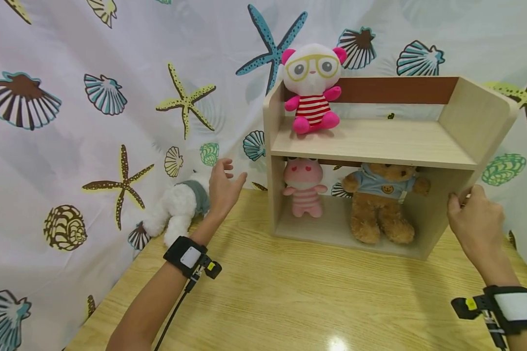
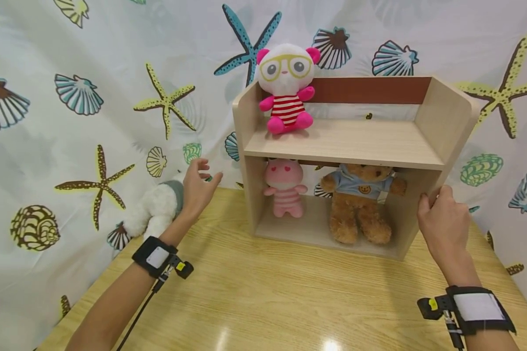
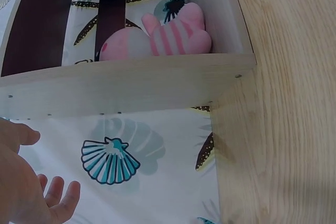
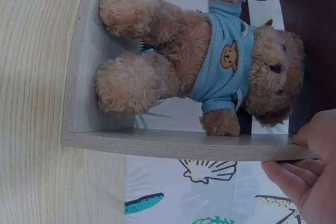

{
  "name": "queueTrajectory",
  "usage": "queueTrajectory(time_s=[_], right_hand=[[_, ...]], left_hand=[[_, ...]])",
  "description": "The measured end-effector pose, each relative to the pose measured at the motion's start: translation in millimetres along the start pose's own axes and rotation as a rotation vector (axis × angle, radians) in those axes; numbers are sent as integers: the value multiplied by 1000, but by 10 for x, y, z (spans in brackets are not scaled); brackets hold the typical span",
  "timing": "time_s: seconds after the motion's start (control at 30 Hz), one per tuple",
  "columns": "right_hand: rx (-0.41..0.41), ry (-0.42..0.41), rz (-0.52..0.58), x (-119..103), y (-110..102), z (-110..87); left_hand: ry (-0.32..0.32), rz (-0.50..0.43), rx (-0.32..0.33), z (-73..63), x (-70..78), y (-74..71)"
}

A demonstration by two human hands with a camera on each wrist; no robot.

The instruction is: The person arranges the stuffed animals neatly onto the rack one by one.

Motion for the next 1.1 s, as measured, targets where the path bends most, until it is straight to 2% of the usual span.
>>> queueTrajectory(time_s=[0.33,0.5,0.67,0.97,1.1], right_hand=[[46,-21,-6,3,-12,-2],[32,-12,-4,5,-8,4],[28,-9,-3,9,-2,8],[44,-20,0,8,-4,23],[23,-5,-1,14,5,26]], left_hand=[[-29,12,-4,-9,-142,-59],[-17,11,-6,1,-177,-86],[-10,49,-4,18,-234,-116],[-52,104,20,34,-371,-186],[-56,115,21,32,-418,-211]])
Point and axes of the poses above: each hand's wrist, its own z-axis towards the middle knuckle, its own y-axis out of the palm, x = y × z, the point moved 6 cm from there along z, towards the middle knuckle, and after that the axes turned 13 degrees about -z, right-handed, at the moved point
